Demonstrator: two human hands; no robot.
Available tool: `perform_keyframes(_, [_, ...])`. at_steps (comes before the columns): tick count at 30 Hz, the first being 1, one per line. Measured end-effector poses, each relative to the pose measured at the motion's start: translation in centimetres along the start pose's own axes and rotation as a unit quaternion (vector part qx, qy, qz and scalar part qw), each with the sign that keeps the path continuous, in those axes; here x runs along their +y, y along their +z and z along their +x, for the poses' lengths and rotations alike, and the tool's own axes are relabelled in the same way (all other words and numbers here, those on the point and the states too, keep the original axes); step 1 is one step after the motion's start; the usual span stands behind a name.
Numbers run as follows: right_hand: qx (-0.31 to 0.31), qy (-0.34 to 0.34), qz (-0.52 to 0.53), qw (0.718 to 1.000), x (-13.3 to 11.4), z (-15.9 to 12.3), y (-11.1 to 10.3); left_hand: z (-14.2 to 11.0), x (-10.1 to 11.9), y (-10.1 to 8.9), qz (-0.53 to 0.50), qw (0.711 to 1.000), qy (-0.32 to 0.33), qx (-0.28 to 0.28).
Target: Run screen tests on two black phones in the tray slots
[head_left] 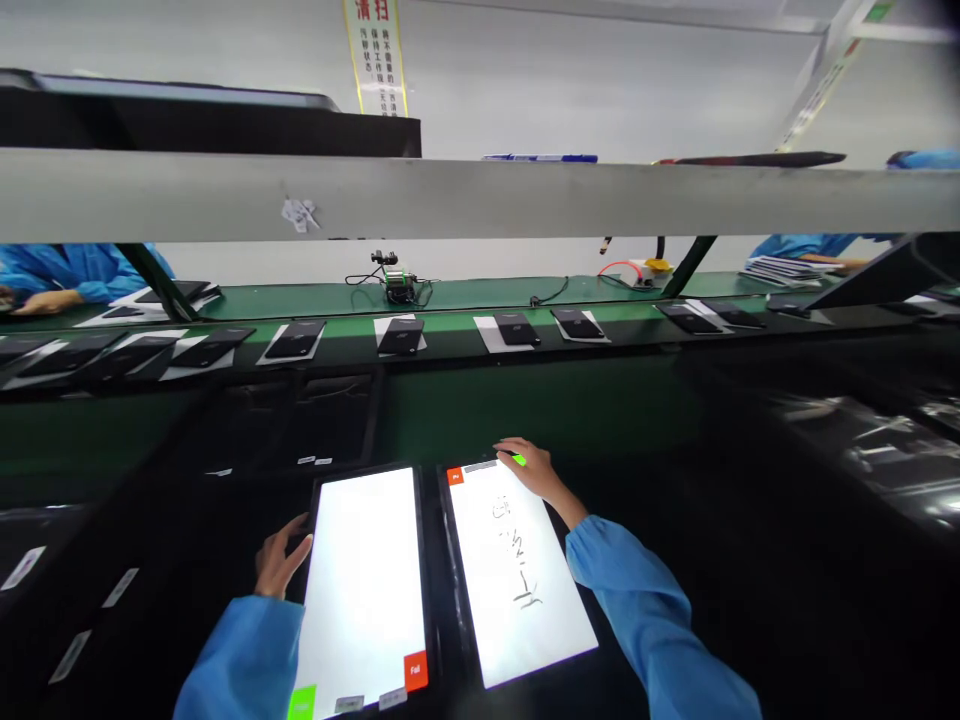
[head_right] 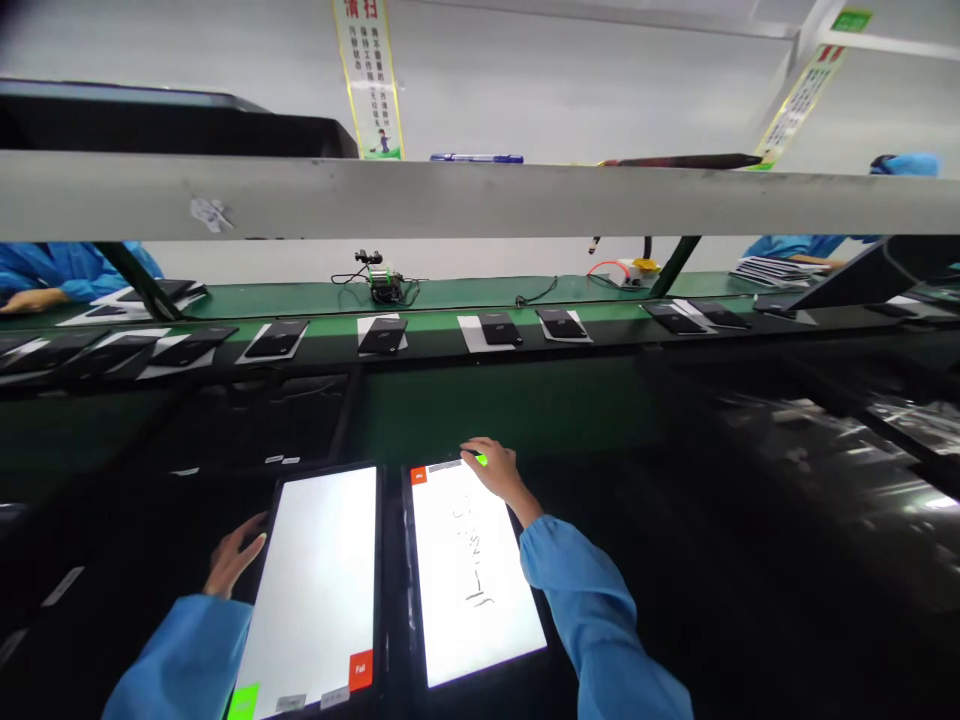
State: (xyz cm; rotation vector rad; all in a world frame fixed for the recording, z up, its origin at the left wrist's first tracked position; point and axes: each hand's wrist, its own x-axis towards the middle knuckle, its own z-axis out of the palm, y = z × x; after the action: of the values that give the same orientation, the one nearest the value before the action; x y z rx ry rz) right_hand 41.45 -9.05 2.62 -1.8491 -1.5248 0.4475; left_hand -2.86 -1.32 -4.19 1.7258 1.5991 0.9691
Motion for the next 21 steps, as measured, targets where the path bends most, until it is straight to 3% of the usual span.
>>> perform_keyframes(5, [0.004, -0.053, -0.085, 0.995, -2.4, 0.7, 0.0, -0.5, 1.1, 0.0, -0.003, 1.000, 0.022, 0.009])
perform_keyframes(13, [0.074, -0.080, -0.129, 0.986, -3.0, 0.9, 1.6, -2.9, 2.3, -0.9, -0.028, 0.993, 0.118, 0.008])
perform_keyframes(16, [0.090, -0.096, -0.142, 0.981, -3.2, 0.6, 1.9, -5.5, 2.9, -1.5, -0.024, 0.986, 0.163, 0.007])
perform_keyframes(21, [0.094, -0.122, -0.170, 0.973, -3.4, 0.0, 1.9, -12.6, 4.2, -2.0, 0.036, 0.976, 0.215, 0.010])
